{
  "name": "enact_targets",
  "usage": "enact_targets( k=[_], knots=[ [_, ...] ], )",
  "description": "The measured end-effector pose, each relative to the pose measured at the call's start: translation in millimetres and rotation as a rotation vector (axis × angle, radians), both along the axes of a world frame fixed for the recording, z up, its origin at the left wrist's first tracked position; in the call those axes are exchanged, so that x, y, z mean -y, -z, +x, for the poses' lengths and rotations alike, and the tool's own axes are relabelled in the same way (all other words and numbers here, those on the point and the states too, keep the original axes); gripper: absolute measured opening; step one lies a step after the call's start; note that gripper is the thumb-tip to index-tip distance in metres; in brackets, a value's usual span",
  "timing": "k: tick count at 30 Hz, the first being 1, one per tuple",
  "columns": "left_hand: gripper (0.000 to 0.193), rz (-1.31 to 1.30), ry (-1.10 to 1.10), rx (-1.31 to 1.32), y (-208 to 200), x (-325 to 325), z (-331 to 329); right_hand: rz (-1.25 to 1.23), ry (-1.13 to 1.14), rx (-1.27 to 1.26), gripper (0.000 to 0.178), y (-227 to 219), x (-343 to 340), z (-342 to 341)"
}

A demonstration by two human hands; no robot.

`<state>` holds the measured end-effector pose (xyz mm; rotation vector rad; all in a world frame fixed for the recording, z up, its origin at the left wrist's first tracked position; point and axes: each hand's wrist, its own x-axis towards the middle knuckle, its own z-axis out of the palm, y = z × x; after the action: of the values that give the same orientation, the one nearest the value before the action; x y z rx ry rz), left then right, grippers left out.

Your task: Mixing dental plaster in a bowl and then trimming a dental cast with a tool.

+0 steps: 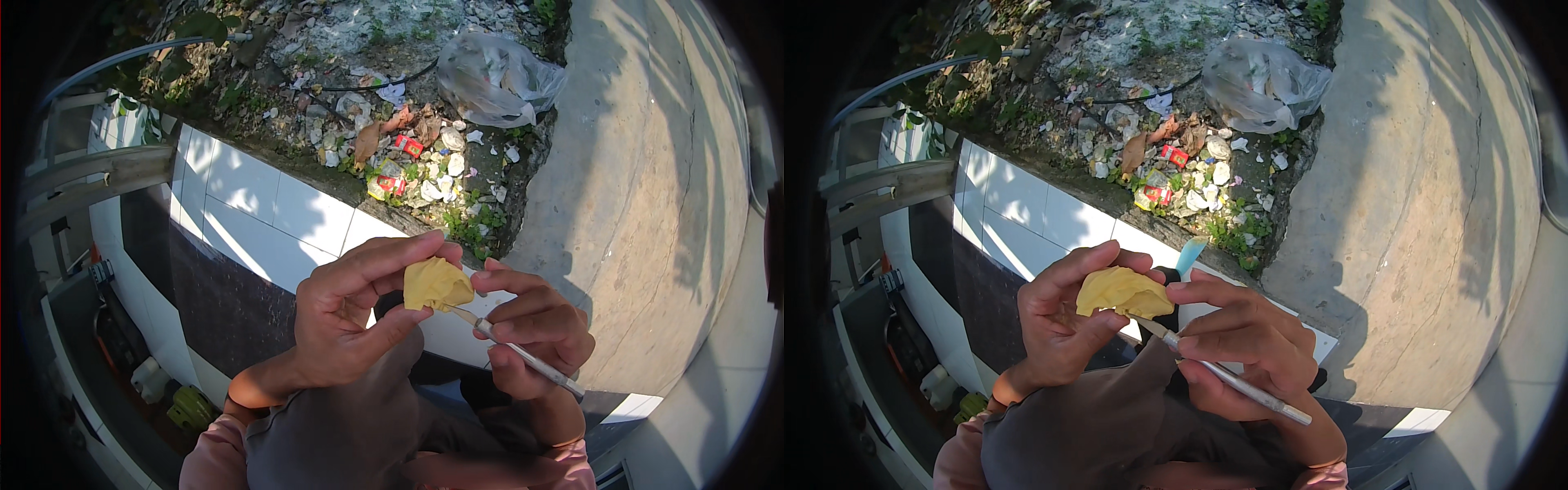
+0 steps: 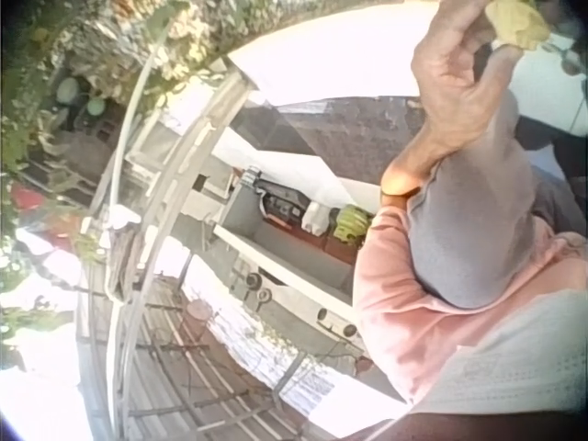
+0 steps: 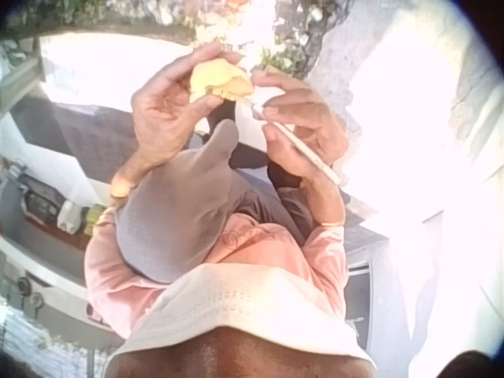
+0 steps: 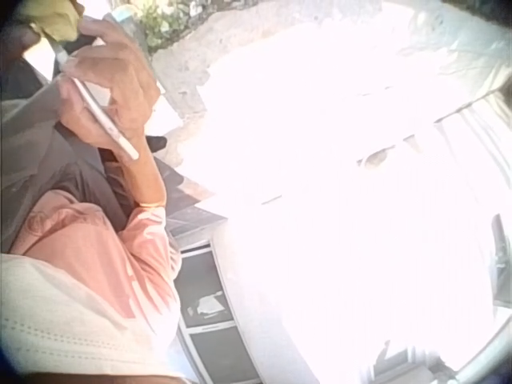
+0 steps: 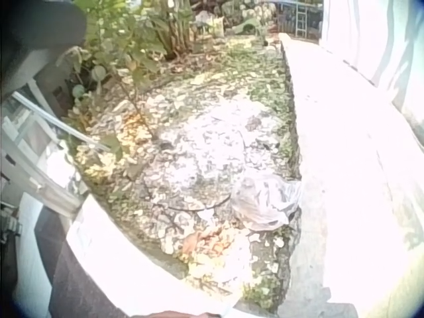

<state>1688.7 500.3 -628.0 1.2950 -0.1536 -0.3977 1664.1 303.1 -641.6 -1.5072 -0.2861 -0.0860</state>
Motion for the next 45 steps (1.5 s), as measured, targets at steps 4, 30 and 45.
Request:
enact_targets(
  k=[4, 30, 45],
  knots=[
    [0.056, -0.006, 0.014, 0.021, -0.5, -1.3, 1.4, -0.018, -0.010, 0.018, 0.017, -0.6, -0.2, 2.8],
    [0.057, -0.002, 0.081, 0.064, -0.7, -3.8, 2.2, 0.026, 0.026, -0.016, 0.019, -3.4, 2.7, 3.0],
    [0.057, 0.042, 0.111, 0.117, 0.7, -7.2, 3.7, 0.010, -0.015, -0.006, 0.018, -3.8, 4.0, 7.7]
  ],
)
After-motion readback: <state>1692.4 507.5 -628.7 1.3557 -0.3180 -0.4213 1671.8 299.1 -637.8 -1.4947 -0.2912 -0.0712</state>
